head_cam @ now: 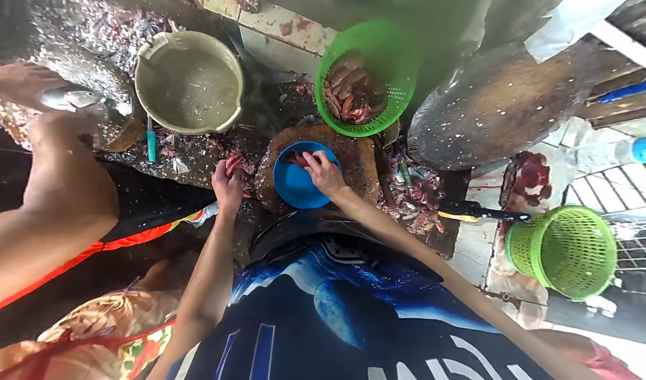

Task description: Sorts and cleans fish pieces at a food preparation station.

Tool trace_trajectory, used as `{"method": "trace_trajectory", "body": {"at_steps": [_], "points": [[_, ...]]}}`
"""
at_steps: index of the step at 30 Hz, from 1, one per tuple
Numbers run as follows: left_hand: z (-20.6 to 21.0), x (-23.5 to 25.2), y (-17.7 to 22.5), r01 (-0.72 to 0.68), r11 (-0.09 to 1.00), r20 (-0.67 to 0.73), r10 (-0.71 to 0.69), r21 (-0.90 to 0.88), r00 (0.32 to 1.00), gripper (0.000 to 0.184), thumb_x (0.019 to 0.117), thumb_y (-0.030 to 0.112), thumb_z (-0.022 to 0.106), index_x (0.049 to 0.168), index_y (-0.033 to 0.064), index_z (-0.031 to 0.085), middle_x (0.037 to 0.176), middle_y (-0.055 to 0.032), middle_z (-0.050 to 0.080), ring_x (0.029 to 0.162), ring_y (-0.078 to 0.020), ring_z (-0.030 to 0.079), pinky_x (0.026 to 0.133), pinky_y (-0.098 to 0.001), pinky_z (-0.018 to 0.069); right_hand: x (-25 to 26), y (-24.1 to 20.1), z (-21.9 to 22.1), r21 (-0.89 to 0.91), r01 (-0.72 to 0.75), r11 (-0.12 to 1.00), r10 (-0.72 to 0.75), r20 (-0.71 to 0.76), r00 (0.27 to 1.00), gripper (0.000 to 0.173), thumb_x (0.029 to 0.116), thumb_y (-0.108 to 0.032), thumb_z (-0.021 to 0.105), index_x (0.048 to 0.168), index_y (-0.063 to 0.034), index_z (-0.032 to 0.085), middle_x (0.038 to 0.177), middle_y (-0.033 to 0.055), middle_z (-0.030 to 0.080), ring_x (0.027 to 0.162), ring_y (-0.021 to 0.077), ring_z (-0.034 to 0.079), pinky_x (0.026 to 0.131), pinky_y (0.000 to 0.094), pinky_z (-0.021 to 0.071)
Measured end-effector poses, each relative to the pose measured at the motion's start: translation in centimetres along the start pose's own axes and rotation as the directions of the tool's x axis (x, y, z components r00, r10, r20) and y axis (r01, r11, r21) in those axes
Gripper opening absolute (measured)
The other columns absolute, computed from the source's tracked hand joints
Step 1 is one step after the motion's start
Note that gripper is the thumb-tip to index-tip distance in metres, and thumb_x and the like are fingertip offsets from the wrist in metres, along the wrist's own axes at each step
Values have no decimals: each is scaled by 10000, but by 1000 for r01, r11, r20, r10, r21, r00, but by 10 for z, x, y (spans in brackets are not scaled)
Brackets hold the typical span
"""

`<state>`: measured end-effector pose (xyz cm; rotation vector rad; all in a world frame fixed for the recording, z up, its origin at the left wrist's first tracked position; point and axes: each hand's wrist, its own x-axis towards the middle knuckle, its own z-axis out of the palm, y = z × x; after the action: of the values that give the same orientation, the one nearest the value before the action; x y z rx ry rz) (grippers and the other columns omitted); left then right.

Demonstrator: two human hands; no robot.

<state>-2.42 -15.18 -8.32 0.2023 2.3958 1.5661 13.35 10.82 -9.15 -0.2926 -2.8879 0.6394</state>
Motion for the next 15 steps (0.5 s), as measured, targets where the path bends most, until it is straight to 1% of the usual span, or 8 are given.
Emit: {"method": "trace_trajectory", "body": {"at_steps": [2,4,5,6,8,10,12,15], "points": [[-1,-6,4,-26,1000,14,26,17,1000,224,1003,144,568,1201,70,642,914,-97,682,676,-173,637,615,-394,564,-14,-13,-26,-20,-20,1000,22,77,997,379,1006,-253,678,1363,-137,629,1341,152,577,1044,291,692,833,430,626],[-1,-12,7,-30,999,32,29,29,999,201,1022,187,564,1204,124,622,864,-100,660,622,-202,613,553,-423,538,-10,-2,-2,-55,18,998,-14,56,998,248,995,-278,678,1146,-83,708,1183,158,636,970,300,699,788,456,624],[0,-14,6,-15,999,29,14,30,999,190,1029,214,573,1201,152,625,852,-89,659,618,-200,612,548,-427,536,-2,4,17,-86,28,996,-24,48,999,238,996,-295,661,1035,-70,728,1091,160,666,908,303,709,734,465,625],[2,-13,6,8,999,29,-9,31,1000,194,1027,218,580,1206,160,629,863,-84,670,635,-197,627,566,-433,549,3,5,25,-107,18,994,-10,81,997,269,1002,-312,639,987,-61,735,1051,164,677,879,309,713,710,474,625],[5,-7,7,62,998,28,-63,20,998,210,1025,208,587,1220,146,633,875,-83,683,633,-191,644,561,-428,571,9,2,21,-116,-47,992,71,207,976,325,1022,-359,591,1027,-70,739,1097,162,681,912,320,716,730,500,620],[9,-1,12,95,995,23,-95,3,995,218,1034,200,587,1234,123,631,846,-83,684,593,-189,646,525,-413,582,15,3,9,-97,-96,991,118,254,960,368,1032,-418,559,1098,-106,742,1145,136,690,956,311,715,752,514,611],[10,0,16,107,994,39,-108,13,993,234,1030,183,582,1248,109,626,828,-83,678,578,-180,635,524,-403,577,20,8,-3,-53,-140,989,148,238,960,394,1039,-438,541,1193,-130,734,1172,126,693,990,303,712,784,520,606],[20,2,32,192,979,144,-200,67,969,258,1051,270,583,1214,80,646,781,-78,696,551,-181,643,526,-403,587,38,19,-27,8,-282,959,278,156,948,368,1042,-402,545,1266,-159,707,1206,111,697,1007,292,716,815,513,611]]}}
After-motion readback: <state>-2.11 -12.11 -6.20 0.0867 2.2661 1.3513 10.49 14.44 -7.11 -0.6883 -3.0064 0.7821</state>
